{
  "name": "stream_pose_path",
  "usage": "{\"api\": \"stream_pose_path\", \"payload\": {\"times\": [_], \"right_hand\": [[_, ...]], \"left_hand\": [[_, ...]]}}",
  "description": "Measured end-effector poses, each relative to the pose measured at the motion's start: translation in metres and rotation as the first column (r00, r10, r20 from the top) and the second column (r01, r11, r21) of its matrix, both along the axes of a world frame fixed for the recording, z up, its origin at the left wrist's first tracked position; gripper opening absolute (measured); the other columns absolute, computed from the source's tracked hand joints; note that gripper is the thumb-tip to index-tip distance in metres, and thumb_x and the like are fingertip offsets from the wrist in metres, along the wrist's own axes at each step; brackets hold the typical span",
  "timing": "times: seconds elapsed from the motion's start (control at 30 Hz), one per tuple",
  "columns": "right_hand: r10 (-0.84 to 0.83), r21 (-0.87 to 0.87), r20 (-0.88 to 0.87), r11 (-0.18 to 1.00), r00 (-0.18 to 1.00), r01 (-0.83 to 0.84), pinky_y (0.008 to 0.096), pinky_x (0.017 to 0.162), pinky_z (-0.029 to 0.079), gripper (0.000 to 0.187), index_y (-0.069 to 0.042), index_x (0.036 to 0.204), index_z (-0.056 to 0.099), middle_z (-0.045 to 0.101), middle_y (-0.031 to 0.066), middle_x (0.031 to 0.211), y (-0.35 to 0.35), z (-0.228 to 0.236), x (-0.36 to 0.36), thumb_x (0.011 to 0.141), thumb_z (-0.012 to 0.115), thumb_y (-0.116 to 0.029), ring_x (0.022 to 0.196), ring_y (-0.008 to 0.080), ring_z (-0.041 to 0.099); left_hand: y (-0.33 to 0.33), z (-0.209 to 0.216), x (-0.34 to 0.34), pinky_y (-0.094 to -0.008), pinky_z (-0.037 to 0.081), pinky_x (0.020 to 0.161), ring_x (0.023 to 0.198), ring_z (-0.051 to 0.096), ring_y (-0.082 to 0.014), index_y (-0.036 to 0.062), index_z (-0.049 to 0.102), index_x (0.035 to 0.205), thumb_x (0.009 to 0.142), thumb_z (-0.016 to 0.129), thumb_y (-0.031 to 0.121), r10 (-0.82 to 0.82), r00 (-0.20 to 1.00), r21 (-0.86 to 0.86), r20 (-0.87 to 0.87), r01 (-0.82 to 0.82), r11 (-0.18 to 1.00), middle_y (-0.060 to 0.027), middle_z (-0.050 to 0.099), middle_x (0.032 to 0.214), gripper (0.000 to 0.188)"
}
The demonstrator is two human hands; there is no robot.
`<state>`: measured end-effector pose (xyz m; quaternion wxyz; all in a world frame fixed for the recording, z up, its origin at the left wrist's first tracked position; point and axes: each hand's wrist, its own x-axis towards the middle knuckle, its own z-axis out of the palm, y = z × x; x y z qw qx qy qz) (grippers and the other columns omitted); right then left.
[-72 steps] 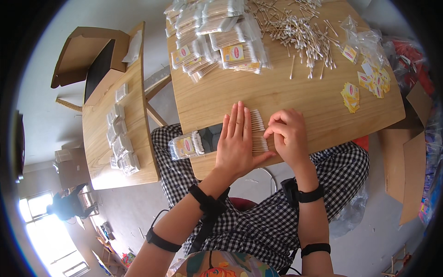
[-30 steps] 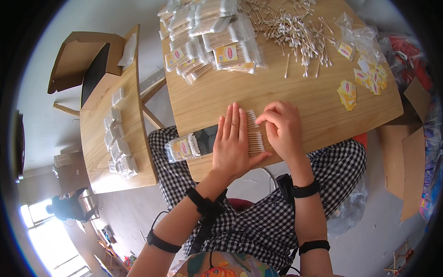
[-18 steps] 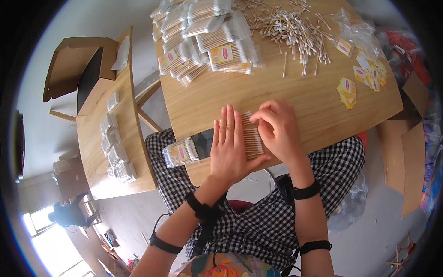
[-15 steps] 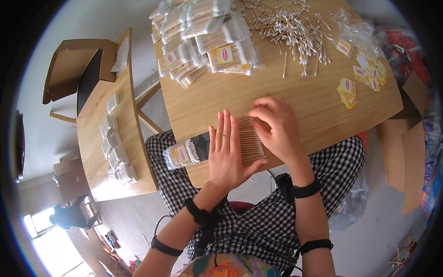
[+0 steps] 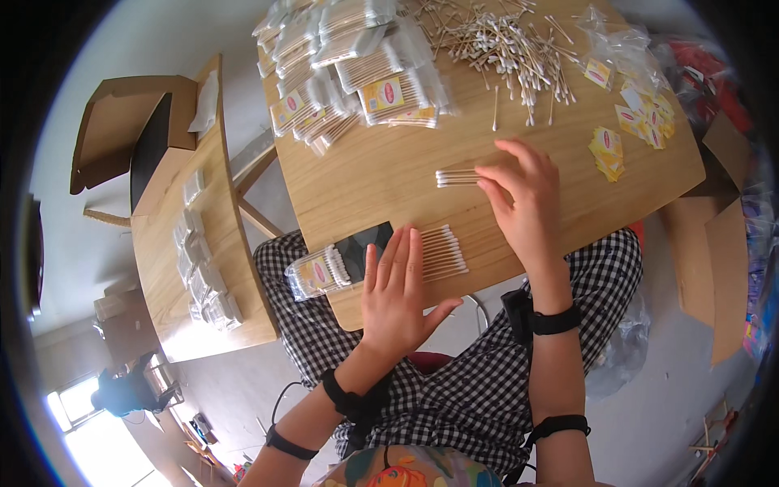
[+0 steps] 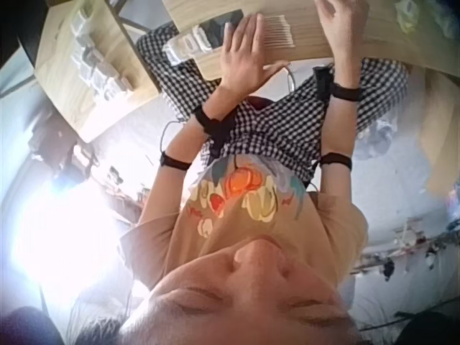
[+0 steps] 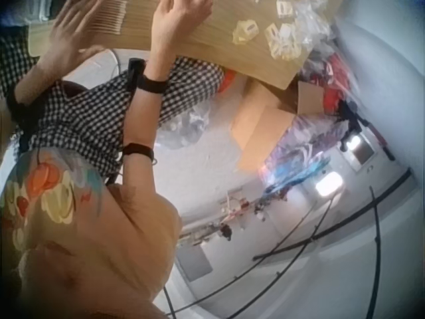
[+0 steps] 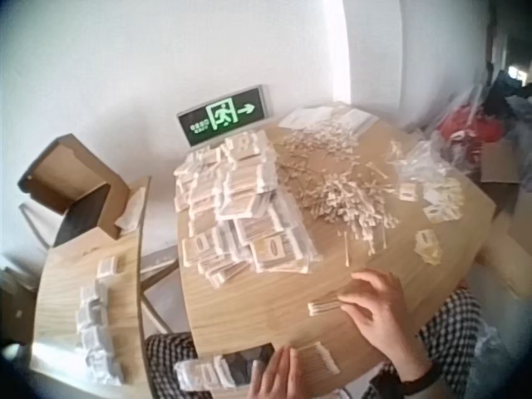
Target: The recorder is manually arranging and packing individual cotton swabs into small plastic retail packaging.
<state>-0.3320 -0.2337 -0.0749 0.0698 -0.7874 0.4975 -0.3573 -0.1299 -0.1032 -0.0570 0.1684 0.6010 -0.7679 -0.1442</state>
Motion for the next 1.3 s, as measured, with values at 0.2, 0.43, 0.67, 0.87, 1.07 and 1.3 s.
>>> {"api": "stream_pose_path", "payload": {"times": [0.2, 0.43, 0.67, 0.87, 1.07, 1.3], "right_hand": [[0.021, 0.092, 0.026, 0.996, 0.999, -0.024, 0.0527, 0.117, 0.032, 0.046, -0.007, 0.141, 0.054, 0.047, 0.0161, 0.149, 0.036, 0.015, 0.046, 0.097, 0.063, -0.015, 0.143, 0.0383, 0.039], [0.089, 0.208, -0.25, 0.977, 0.964, -0.037, 0.0544, 0.122, 0.025, 0.053, -0.003, 0.151, 0.041, 0.037, 0.0162, 0.158, 0.054, -0.006, 0.097, 0.099, 0.053, -0.012, 0.151, 0.0351, 0.028], [0.155, 0.141, -0.316, 0.983, 0.936, -0.115, 0.0471, 0.121, 0.031, 0.052, 0.001, 0.145, 0.047, 0.043, 0.0179, 0.155, 0.04, -0.005, 0.127, 0.095, 0.051, -0.012, 0.15, 0.0303, 0.033], [0.206, 0.09, -0.269, 0.978, 0.941, -0.188, 0.0467, 0.12, 0.032, 0.049, 0.002, 0.14, 0.053, 0.048, 0.0174, 0.152, 0.04, -0.006, 0.147, 0.095, 0.055, -0.019, 0.147, 0.0302, 0.037], [0.267, 0.122, -0.233, 0.962, 0.935, -0.244, 0.0469, 0.121, 0.032, 0.049, 0.002, 0.14, 0.053, 0.049, 0.0172, 0.151, 0.037, -0.007, 0.144, 0.095, 0.056, -0.019, 0.147, 0.0304, 0.038], [0.264, 0.127, -0.22, 0.962, 0.939, -0.241, 0.0471, 0.12, 0.033, 0.049, 0.002, 0.141, 0.053, 0.049, 0.017, 0.151, 0.037, -0.01, 0.143, 0.095, 0.056, -0.017, 0.147, 0.0308, 0.038]], "left_hand": [[-0.001, 0.006, 0.012, -0.0488, 0.017, 0.124, 0.153, 0.022, -0.0329, -0.0064, 0.02, 0.157, 0.106, 0.048, 0.039, 0.255, 0.525, 0.153, -0.812, -0.229, 0.961, -0.0227, 0.025, 0.164, 0.074], [0.0, 0.002, 0.003, -0.0443, 0.015, 0.126, 0.154, 0.021, -0.0316, 0.0008, 0.016, 0.16, 0.108, 0.036, 0.049, 0.344, 0.127, 0.284, -0.93, -0.345, 0.895, -0.0207, 0.023, 0.164, 0.073], [-0.02, -0.003, 0.013, -0.0431, 0.014, 0.126, 0.154, 0.019, -0.0301, 0.0003, 0.015, 0.16, 0.109, 0.036, 0.047, 0.292, 0.047, 0.25, -0.955, -0.4, 0.882, -0.0209, 0.023, 0.165, 0.072], [-0.027, -0.01, 0.015, -0.0415, 0.014, 0.127, 0.155, 0.018, -0.0282, 0.0009, 0.016, 0.16, 0.111, 0.032, 0.042, 0.283, 0.03, 0.247, -0.959, -0.41, 0.878, -0.0198, 0.021, 0.165, 0.066], [-0.027, -0.008, 0.012, -0.0419, 0.013, 0.127, 0.155, 0.017, -0.0288, 0.0007, 0.017, 0.159, 0.111, 0.03, 0.042, 0.268, -0.073, 0.274, -0.961, -0.404, 0.873, -0.0201, 0.022, 0.165, 0.065], [-0.029, -0.01, 0.013, -0.0422, 0.013, 0.127, 0.154, 0.018, -0.0306, -0.0003, 0.018, 0.159, 0.111, 0.031, 0.041, 0.254, -0.154, 0.293, -0.955, -0.35, 0.89, -0.0221, 0.022, 0.165, 0.065]]}}
